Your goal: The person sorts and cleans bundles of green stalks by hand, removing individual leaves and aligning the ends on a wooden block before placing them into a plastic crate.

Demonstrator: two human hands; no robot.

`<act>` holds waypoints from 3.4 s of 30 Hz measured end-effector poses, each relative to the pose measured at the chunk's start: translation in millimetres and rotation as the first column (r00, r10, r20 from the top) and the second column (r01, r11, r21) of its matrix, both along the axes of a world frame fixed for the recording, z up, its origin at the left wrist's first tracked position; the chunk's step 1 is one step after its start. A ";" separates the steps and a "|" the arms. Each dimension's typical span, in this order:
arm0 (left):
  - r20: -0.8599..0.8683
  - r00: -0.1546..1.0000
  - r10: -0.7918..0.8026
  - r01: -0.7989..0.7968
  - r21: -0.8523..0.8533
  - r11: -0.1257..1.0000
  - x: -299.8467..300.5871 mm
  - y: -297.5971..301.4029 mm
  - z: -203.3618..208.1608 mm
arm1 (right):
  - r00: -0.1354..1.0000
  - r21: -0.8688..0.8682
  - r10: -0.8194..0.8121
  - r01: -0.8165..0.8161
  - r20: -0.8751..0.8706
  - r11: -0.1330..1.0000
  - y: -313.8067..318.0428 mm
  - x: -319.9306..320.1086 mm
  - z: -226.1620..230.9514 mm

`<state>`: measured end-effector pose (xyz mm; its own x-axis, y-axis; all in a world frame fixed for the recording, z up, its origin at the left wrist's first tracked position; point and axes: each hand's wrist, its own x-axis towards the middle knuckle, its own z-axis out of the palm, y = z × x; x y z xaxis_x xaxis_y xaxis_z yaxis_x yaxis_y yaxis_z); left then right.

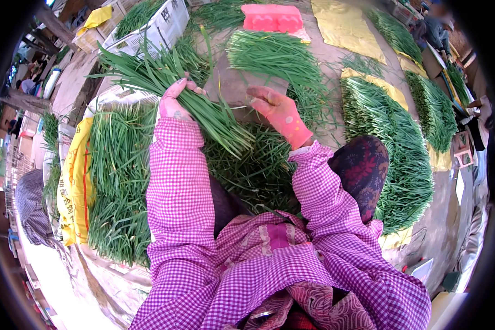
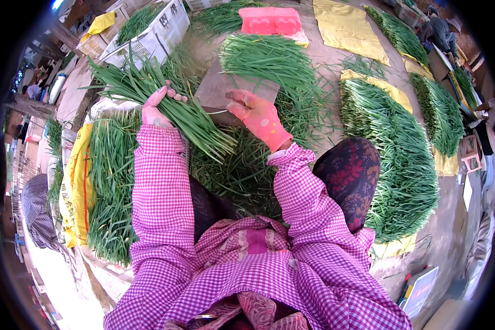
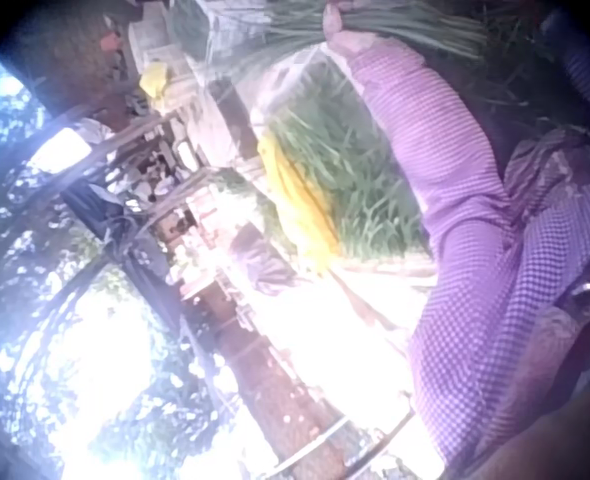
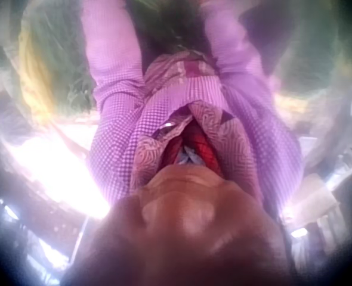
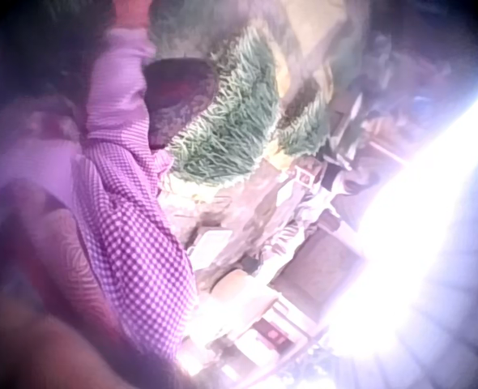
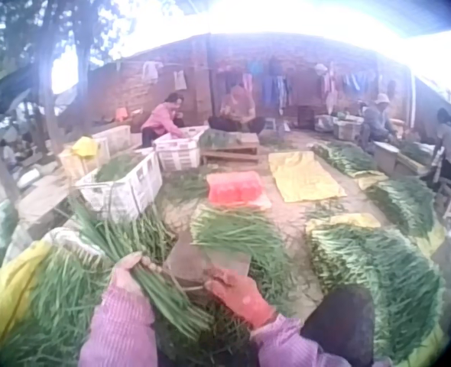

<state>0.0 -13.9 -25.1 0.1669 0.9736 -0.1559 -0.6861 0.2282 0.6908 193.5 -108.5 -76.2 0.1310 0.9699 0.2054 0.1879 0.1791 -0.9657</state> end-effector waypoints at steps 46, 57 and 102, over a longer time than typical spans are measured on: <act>-0.450 0.838 0.308 0.033 0.607 0.794 4.6 -108.1 -40.6 | 0.366 0.008 0.083 -0.202 -0.927 0.979 -20.0 18.7 13.0; -0.503 0.639 -0.582 0.575 -0.190 0.796 -17.0 -121.6 -134.2 | 0.620 0.007 0.125 -0.190 -0.774 0.982 -20.9 -53.1 37.8; -0.719 0.508 -0.474 0.212 -0.429 0.878 -84.7 -154.6 5.2 | 0.927 0.146 -0.194 0.251 -0.322 0.957 -6.8 -8.7 44.5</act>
<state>-84.7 -168.5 -19.8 0.1613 0.7653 -0.6231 0.2766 0.5710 0.7729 184.8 -115.3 -31.7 0.4227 0.8582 0.2912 -0.0511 0.3434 -0.9378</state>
